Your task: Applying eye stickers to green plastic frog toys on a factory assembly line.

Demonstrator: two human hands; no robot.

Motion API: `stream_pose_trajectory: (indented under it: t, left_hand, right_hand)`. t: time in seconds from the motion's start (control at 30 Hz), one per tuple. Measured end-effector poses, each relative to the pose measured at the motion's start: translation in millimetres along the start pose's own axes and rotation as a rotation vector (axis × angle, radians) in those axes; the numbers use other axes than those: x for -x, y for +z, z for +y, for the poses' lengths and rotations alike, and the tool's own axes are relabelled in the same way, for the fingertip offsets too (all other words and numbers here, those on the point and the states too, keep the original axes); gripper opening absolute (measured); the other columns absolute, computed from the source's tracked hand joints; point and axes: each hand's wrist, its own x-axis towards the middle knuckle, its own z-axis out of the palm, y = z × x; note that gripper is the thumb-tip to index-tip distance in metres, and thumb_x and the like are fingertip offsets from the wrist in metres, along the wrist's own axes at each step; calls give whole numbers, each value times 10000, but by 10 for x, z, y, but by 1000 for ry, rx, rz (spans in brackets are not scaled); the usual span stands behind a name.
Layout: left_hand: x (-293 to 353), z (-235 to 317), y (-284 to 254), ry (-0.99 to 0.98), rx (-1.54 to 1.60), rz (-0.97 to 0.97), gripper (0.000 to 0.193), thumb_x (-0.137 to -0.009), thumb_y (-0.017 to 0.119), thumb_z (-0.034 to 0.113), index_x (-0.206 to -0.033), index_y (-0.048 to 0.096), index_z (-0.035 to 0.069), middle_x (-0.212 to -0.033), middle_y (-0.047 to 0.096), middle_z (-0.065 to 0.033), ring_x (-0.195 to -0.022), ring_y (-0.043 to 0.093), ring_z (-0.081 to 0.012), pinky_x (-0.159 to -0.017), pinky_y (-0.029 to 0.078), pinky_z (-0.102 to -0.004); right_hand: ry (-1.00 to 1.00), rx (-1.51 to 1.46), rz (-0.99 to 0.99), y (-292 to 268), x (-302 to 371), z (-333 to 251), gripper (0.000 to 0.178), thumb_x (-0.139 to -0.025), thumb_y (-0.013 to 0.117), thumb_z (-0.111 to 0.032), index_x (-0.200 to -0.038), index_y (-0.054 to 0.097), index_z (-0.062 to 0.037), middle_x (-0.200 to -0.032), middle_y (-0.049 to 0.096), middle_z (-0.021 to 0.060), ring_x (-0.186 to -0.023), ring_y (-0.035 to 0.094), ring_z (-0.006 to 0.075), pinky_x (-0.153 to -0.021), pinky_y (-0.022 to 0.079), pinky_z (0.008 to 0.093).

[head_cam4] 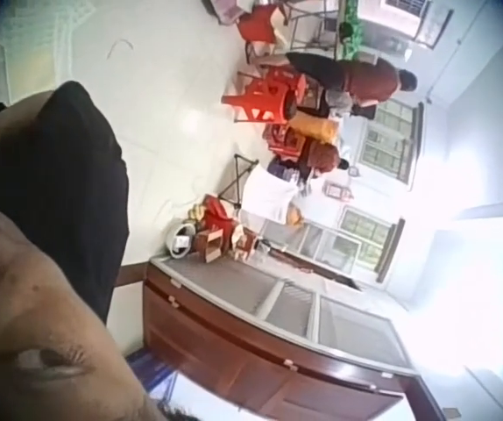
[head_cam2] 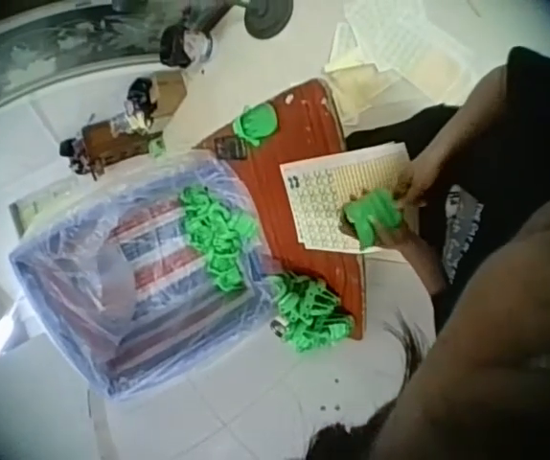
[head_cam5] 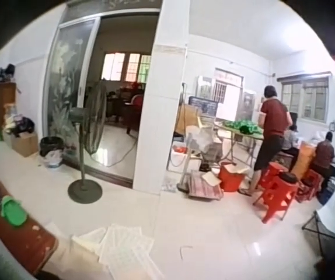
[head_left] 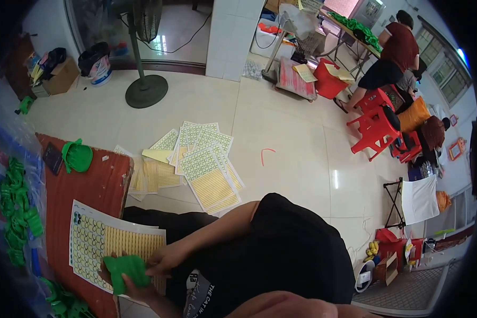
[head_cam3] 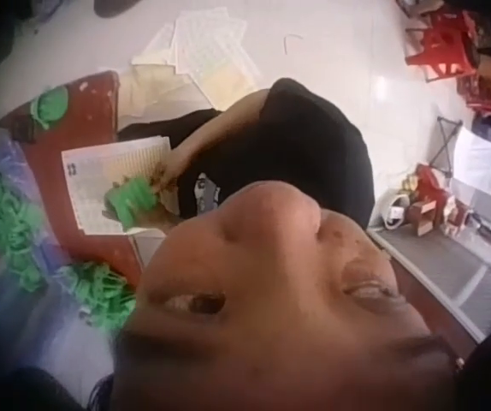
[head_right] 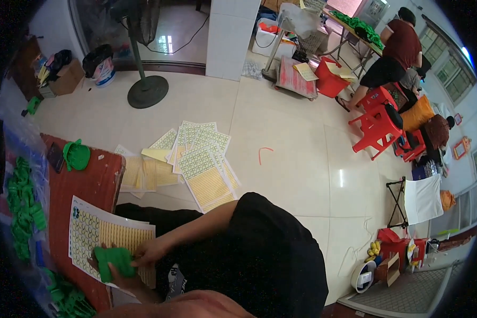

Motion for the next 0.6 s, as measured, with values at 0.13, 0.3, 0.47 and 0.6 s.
stream_pose_trajectory:
  t: [0.13,0.3,0.47,0.6]
  left_hand:
    - [-231,-122,-620,-52,154,-202,693,-791,467,263,-1375,137,87,-1375,258,-119,-1231,316,-345,-996,305,-469]
    - [-391,-204,-1025,-350,646,-306,598,-853,411,210,-1389,151,160,-1368,298,-155,-1175,384,-356,-814,452,-350]
    - [-305,290,-361,-257,548,-469,622,-835,428,250,-1389,156,170,-1424,191,-93,-1254,265,-377,-878,431,-378]
    - [-349,412,-433,-291,551,-525,622,-845,409,266,-1395,142,157,-1455,79,-82,-1297,132,-402,-945,372,-442]
  right_hand:
    - [-422,461,614,-358,21,-175,216,-813,561,-213,-849,589,-2,-774,568,147,-706,543,289,-625,439,357]
    - [-362,701,772,-780,-215,245,609,-611,743,-385,-1040,530,-7,-885,597,157,-841,555,280,-769,448,338]
    - [-148,387,512,-676,-199,173,456,-692,697,-332,-966,559,5,-818,608,152,-753,582,259,-688,461,333]
    - [-99,400,424,-532,-80,32,319,-765,643,-276,-880,574,13,-791,608,148,-733,588,236,-653,450,343]
